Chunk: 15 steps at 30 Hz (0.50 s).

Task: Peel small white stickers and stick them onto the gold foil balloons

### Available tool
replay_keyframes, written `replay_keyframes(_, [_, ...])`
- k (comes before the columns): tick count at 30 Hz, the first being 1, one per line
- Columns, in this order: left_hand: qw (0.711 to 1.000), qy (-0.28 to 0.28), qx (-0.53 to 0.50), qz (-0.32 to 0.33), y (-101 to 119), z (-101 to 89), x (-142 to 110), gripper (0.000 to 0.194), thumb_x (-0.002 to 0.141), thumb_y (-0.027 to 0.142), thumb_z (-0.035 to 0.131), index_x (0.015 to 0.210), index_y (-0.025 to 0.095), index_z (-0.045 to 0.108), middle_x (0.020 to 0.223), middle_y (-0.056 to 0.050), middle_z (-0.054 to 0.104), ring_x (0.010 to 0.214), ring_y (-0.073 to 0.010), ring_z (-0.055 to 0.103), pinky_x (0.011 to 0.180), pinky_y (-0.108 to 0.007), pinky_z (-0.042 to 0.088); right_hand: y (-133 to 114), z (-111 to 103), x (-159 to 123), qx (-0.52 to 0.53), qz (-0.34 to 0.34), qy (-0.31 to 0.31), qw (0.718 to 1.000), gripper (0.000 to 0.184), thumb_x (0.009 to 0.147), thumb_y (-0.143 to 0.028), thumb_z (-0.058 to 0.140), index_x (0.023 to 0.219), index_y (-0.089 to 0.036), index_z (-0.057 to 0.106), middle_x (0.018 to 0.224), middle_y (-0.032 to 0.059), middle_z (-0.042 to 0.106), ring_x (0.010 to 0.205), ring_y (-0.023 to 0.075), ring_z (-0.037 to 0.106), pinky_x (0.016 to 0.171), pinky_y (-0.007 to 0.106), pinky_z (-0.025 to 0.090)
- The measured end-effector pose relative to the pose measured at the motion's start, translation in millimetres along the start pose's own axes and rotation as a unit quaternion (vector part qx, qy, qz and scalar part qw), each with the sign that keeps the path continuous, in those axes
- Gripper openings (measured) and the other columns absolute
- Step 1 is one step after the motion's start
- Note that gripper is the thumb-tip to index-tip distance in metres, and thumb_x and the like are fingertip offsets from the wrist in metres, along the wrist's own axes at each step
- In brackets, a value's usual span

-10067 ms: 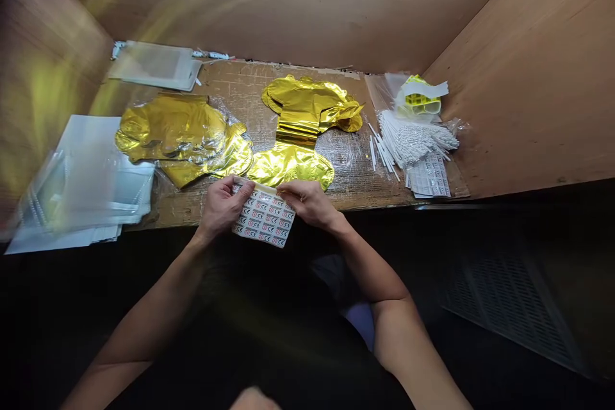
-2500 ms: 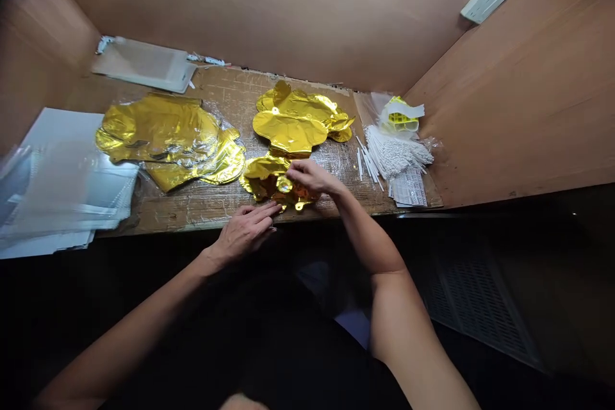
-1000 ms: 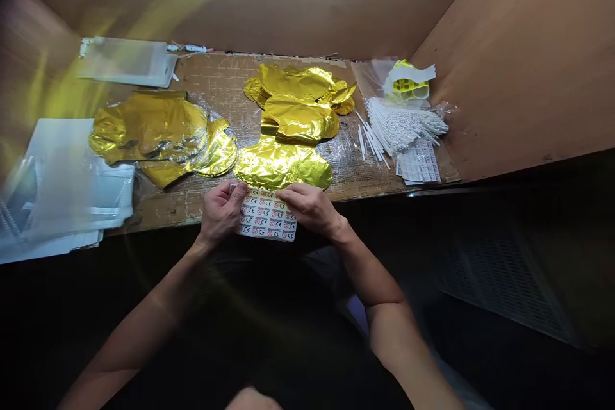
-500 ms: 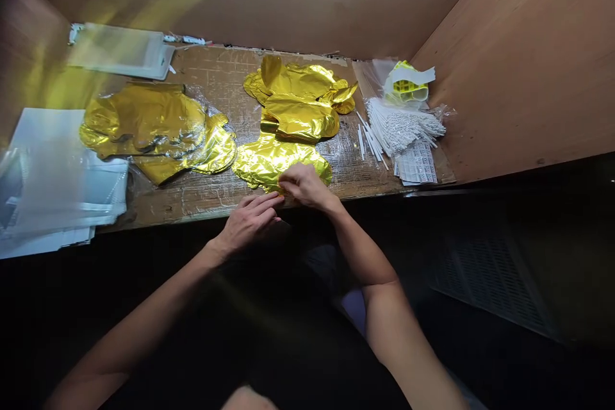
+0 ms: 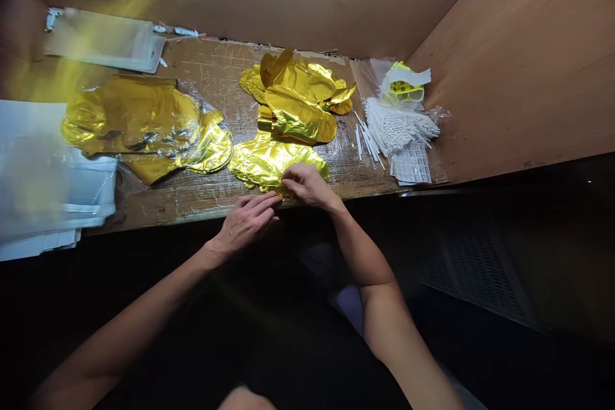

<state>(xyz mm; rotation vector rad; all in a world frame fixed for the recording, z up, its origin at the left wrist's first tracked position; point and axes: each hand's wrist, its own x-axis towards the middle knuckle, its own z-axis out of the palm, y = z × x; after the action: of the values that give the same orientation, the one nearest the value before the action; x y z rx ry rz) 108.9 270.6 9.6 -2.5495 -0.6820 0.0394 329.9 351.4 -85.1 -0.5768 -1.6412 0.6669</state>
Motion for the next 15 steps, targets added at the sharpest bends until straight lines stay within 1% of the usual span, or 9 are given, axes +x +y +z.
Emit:
replay_keyframes(2, [1.000,0.002,0.001,0.002,0,0.3,0,0.014,0.115,0.020,0.058,0.111,0.016,0.070,0.150,-0.009,0.060,0.143,-0.0262,0.055,0.104,-0.046,0.047,1,2,1,-0.093,-0.005,-0.016,0.996,0.011,0.102,-0.024,0.066,0.094,-0.018,0.071,0.095,0.0050,0.073,0.095,0.0213,0.061,0.092,0.037,0.037])
replay_keyframes(4, [1.000,0.003,0.001,-0.001,0,0.9,0,0.014,0.114,0.021,0.058,0.111,0.016,0.071,0.150,-0.009,0.060,0.143,-0.0265,0.055,0.105,-0.046,0.047,2,2,1,-0.179,0.002,-0.006,0.984,0.011,0.103,-0.029,0.068,0.105,-0.019,0.071,0.104,0.0074,0.072,0.101,0.0237,0.060,0.093,0.038,0.034])
replay_keyframes(7, [1.000,-0.001,-0.003,-0.002,-1,2.2,-1,0.014,0.114,0.020,0.058,0.111,0.017,0.071,0.151,-0.009,0.059,0.144,-0.0273,0.054,0.104,-0.046,0.047,7,-3,1,-0.236,0.017,0.039,0.971,0.029,0.102,-0.040,0.071,0.120,-0.018,0.067,0.114,0.0117,0.068,0.107,0.0264,0.059,0.094,0.038,0.033])
replay_keyframes(8, [1.000,-0.005,-0.005,-0.001,-2,2.5,-2,0.013,0.114,0.019,0.058,0.112,0.017,0.071,0.152,-0.009,0.058,0.144,-0.0272,0.053,0.104,-0.047,0.047,10,-4,1,-0.241,0.014,0.039,0.970,0.031,0.102,-0.043,0.072,0.120,-0.019,0.066,0.114,0.0116,0.066,0.108,0.0267,0.058,0.095,0.039,0.033])
replay_keyframes(9, [1.000,-0.007,-0.008,0.000,-3,2.9,-3,0.013,0.114,0.020,0.058,0.112,0.017,0.070,0.152,-0.009,0.057,0.145,-0.0272,0.052,0.105,-0.047,0.047,12,-5,1,-0.238,0.004,0.023,0.971,0.030,0.102,-0.044,0.071,0.117,-0.019,0.067,0.113,0.0108,0.066,0.110,0.0265,0.057,0.096,0.039,0.032])
replay_keyframes(11, [1.000,-0.014,-0.016,0.004,-5,3.5,-5,0.011,0.113,0.020,0.059,0.110,0.018,0.070,0.154,-0.010,0.056,0.147,-0.0277,0.051,0.107,-0.048,0.047,18,-7,4,-0.223,-0.016,-0.023,0.974,0.023,0.104,-0.042,0.068,0.108,-0.019,0.068,0.109,0.0086,0.065,0.109,0.0250,0.056,0.098,0.039,0.031])
replay_keyframes(13, [0.999,-0.018,-0.028,0.010,-7,3.4,-7,0.012,0.113,0.020,0.059,0.107,0.018,0.069,0.155,-0.010,0.055,0.148,-0.0286,0.049,0.109,-0.049,0.046,25,-13,13,-0.178,-0.018,-0.062,0.982,0.024,0.106,-0.038,0.062,0.094,-0.017,0.066,0.098,0.0059,0.064,0.098,0.0209,0.055,0.092,0.036,0.033])
replay_keyframes(15, [0.998,-0.025,-0.052,0.009,-9,2.0,-7,0.016,0.114,0.021,0.056,0.103,0.018,0.067,0.155,-0.010,0.055,0.149,-0.0290,0.049,0.110,-0.049,0.045,33,-31,32,-0.092,0.000,-0.101,0.991,0.031,0.107,-0.037,0.057,0.085,-0.016,0.062,0.084,0.0025,0.059,0.082,0.0161,0.051,0.080,0.031,0.036])
